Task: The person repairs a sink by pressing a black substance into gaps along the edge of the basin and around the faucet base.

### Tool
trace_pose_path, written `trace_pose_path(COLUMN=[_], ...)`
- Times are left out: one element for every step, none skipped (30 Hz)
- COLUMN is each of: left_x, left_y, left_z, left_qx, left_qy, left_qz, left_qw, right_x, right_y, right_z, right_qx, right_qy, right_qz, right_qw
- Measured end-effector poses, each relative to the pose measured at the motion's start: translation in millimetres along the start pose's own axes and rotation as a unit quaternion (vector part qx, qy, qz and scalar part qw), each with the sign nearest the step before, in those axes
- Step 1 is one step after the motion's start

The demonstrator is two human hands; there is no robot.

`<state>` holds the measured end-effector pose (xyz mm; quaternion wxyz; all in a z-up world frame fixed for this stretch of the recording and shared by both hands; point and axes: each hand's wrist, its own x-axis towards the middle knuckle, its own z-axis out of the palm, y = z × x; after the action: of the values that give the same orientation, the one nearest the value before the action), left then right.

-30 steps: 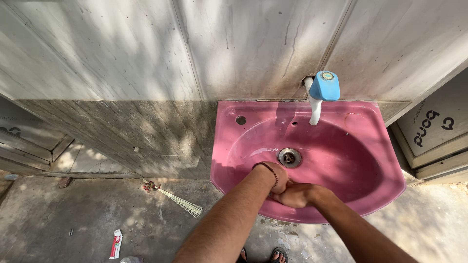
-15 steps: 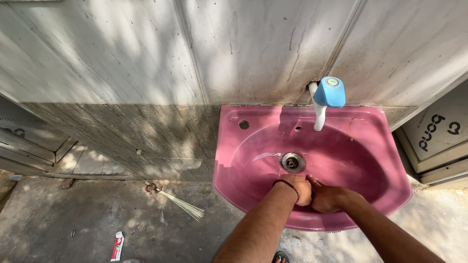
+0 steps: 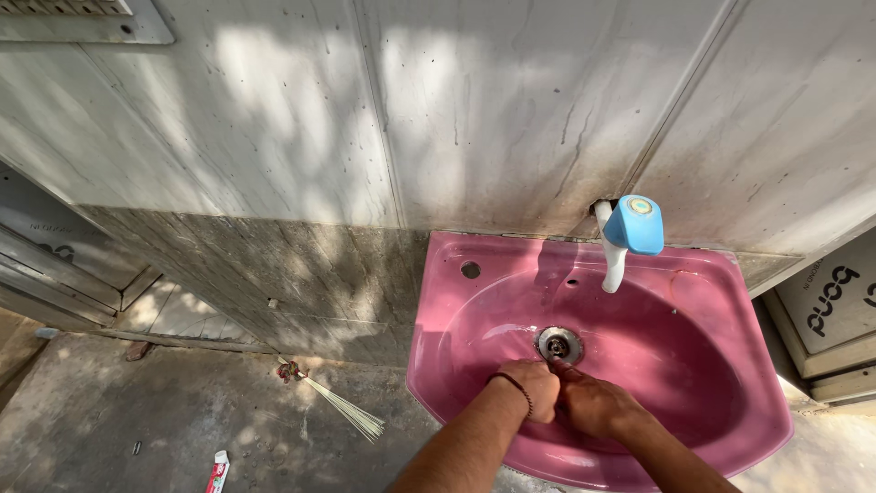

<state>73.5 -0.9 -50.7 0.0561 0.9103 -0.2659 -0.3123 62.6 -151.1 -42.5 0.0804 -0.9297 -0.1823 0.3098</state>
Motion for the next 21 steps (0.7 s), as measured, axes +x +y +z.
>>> trace_pose_path(left_x=[7.0, 18.6, 30.2, 38.6, 48.5, 57.0, 60.0, 60.6, 59.4, 51.7, 39.4, 29.3, 22.5, 17.5, 15.1, 14.4, 16.3, 19.6, 24.2, 28.7, 33.9], left_y=[11.9, 25.8, 35.7, 36.4, 34.8, 33.3, 36.1, 39.9, 41.2, 35.8, 22.8, 15.2, 16.0, 16.7, 13.1, 11.2, 12.8, 14.4, 15.7, 17.6, 20.1], left_z=[5.6, 7.6, 9.3, 11.6, 10.0, 7.8, 10.4, 12.4, 11.6, 12.5, 12.5, 10.3, 9.1, 7.7, 3.9, 2.5, 3.6, 6.2, 8.7, 11.5, 12.1], left_qx=[-0.029, -0.040, -0.052, -0.050, -0.034, -0.017, -0.005, 0.007, 0.021, 0.021, -0.003, -0.027, -0.030, -0.052, -0.071, -0.070, -0.095, -0.120, -0.119, -0.160, -0.200], left_qy=[0.011, 0.000, -0.010, -0.012, -0.005, 0.002, 0.004, 0.006, 0.011, 0.010, 0.026, 0.042, 0.041, 0.043, 0.047, 0.049, 0.060, 0.072, 0.075, 0.083, 0.091], left_qz=[0.011, 0.016, 0.024, 0.026, 0.031, 0.035, 0.040, 0.044, 0.045, 0.045, 0.035, 0.025, 0.023, 0.017, 0.010, 0.006, 0.007, 0.008, 0.006, 0.006, 0.006], left_qw=[0.999, 0.999, 0.998, 0.998, 0.999, 0.999, 0.999, 0.999, 0.999, 0.999, 0.999, 0.998, 0.998, 0.998, 0.996, 0.996, 0.994, 0.990, 0.990, 0.984, 0.976], right_x=[-1.7, -0.4, 1.6, 1.9, 5.7, 12.7, 16.8, 20.1, 26.9, 31.9, 33.8, 34.3, 33.6, 28.8, 24.1, 19.3, 15.9, 13.8, 12.0, 10.7, 9.3], right_y=[18.8, 32.9, 44.1, 55.7, 66.6, 75.2, 81.5, 86.3, 86.8, 84.1, 81.2, 76.1, 66.5, 56.2, 46.1, 37.5, 31.8, 27.0, 25.3, 27.5, 32.5], right_z=[4.1, 8.9, 15.0, 20.3, 22.1, 23.5, 29.1, 34.9, 38.3, 40.1, 36.5, 28.7, 21.8, 15.8, 8.5, 2.4, -2.1, -3.1, -2.7, -3.8, -6.5], right_qx=[-0.034, -0.068, -0.067, -0.111, -0.156, -0.156, -0.140, -0.124, -0.124, -0.080, -0.037, -0.038, -0.027, -0.016, -0.016, -0.009, -0.002, -0.004, -0.005, -0.006, -0.008], right_qy=[0.036, 0.070, 0.070, 0.078, 0.089, 0.091, 0.129, 0.166, 0.166, 0.189, 0.213, 0.213, 0.180, 0.147, 0.148, 0.122, 0.095, 0.095, 0.117, 0.139, 0.141], right_qz=[0.047, 0.094, 0.097, 0.123, 0.147, 0.151, 0.136, 0.122, 0.121, 0.099, 0.074, 0.072, 0.057, 0.041, 0.037, 0.055, 0.073, 0.069, 0.057, 0.044, 0.042], right_qw=[0.998, 0.991, 0.991, 0.983, 0.973, 0.972, 0.972, 0.971, 0.971, 0.974, 0.974, 0.974, 0.982, 0.988, 0.988, 0.991, 0.993, 0.993, 0.991, 0.989, 0.989])
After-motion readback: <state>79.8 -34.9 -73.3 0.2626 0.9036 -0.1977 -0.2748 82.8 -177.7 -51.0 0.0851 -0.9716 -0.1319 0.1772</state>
